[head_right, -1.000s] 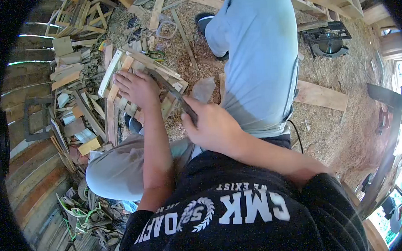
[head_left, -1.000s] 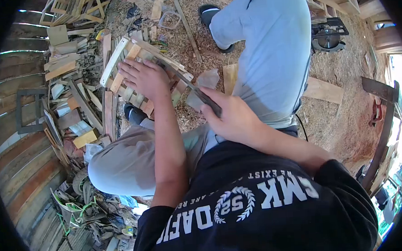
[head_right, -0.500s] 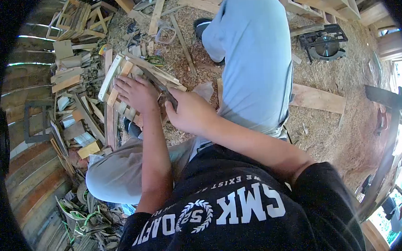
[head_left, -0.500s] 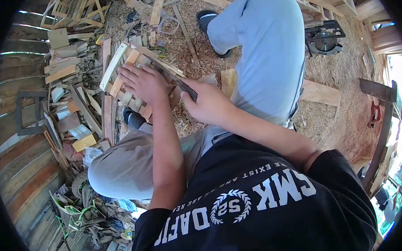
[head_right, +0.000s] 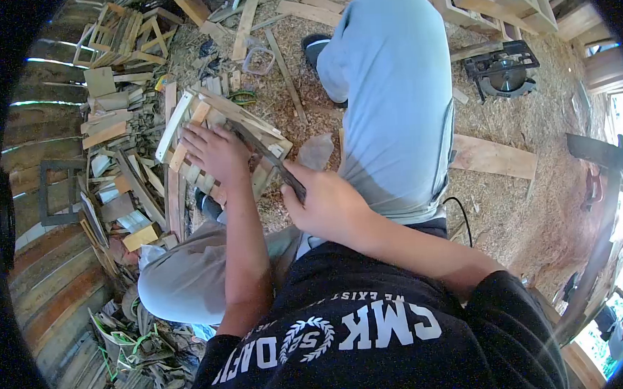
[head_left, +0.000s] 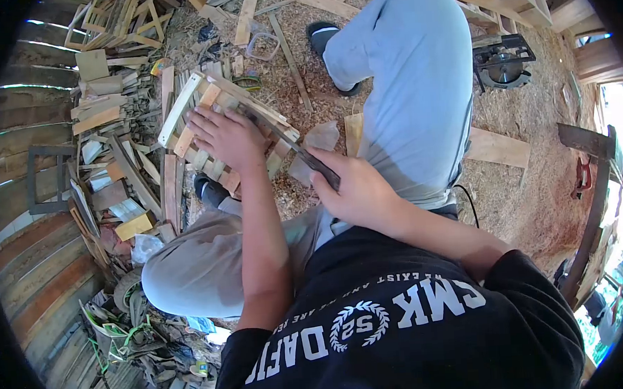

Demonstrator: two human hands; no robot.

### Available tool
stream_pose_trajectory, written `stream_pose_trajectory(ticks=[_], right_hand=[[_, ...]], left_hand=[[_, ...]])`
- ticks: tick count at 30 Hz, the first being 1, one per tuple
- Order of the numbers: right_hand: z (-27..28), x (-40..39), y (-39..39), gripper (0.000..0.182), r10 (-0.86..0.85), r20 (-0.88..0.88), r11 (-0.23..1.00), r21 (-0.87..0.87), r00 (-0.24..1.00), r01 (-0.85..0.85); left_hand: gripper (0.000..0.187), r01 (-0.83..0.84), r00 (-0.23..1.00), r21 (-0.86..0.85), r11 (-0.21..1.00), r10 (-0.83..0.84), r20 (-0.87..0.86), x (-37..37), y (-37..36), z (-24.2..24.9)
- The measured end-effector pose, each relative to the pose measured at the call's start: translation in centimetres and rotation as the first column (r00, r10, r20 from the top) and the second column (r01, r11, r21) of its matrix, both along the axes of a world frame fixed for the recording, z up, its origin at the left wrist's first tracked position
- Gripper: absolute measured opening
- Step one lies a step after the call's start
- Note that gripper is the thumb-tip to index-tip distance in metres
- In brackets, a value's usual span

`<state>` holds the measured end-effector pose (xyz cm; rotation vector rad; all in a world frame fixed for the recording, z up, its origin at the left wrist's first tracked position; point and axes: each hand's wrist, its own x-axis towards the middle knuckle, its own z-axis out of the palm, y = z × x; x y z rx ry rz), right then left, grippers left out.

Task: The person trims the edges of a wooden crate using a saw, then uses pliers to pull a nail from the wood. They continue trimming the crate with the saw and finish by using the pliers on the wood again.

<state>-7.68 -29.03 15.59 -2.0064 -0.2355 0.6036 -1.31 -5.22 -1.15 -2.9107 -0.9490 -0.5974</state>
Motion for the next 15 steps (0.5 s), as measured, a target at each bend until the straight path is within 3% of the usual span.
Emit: stream_pose_trajectory(ticks=[3, 5, 8, 10, 13, 14, 15], right_hand=[[-3.1, 2.5, 3.6, 0.042, -0.021, 0.089, 0.998, 0.054, 0.996, 0.017], [-3.4, 2.6, 3.5, 0.046, 0.008, 0.049, 0.997, 0.071, 0.999, -0.012], [-1.8, -0.3, 1.0, 0.048, 0.039, 0.171, 0.999, -0.029, 0.984, -0.034], [-0.6, -0.6, 0.2, 0.047, -0.034, 0.115, 0.998, 0.048, 0.993, 0.028], [-0.7, 1.2, 2.8, 0.048, 0.023, -0.018, 1.000, -0.013, 1.000, -0.023], [-1.8, 0.7, 2.8, 0.046, 0.033, 0.135, 0.998, -0.051, 0.990, -0.027], [-1.4, 0.2, 1.9, 0.046, 0.055, 0.136, 0.997, -0.056, 0.989, -0.048]], left_hand=[[0.068, -0.025, 1.000, -0.013, 1.000, 0.025, -0.016, 0.1, -0.3, 0.2], [0.068, -0.025, 1.000, -0.009, 1.000, 0.025, 0.009, 0.2, -0.1, 0.6], [0.068, -0.029, 0.999, -0.026, 0.999, 0.030, 0.020, 0.2, -0.2, 0.5], [0.067, -0.030, 1.000, 0.021, 0.999, 0.031, -0.002, 0.2, -0.4, 0.3], [0.066, -0.041, 0.999, -0.001, 0.999, 0.041, 0.031, 0.6, 0.3, 0.2], [0.066, -0.042, 0.998, -0.012, 0.999, 0.042, 0.045, 0.5, 0.6, 0.4], [0.066, -0.063, 0.997, -0.018, 0.998, 0.064, 0.047, 0.4, 0.3, 0.4]])
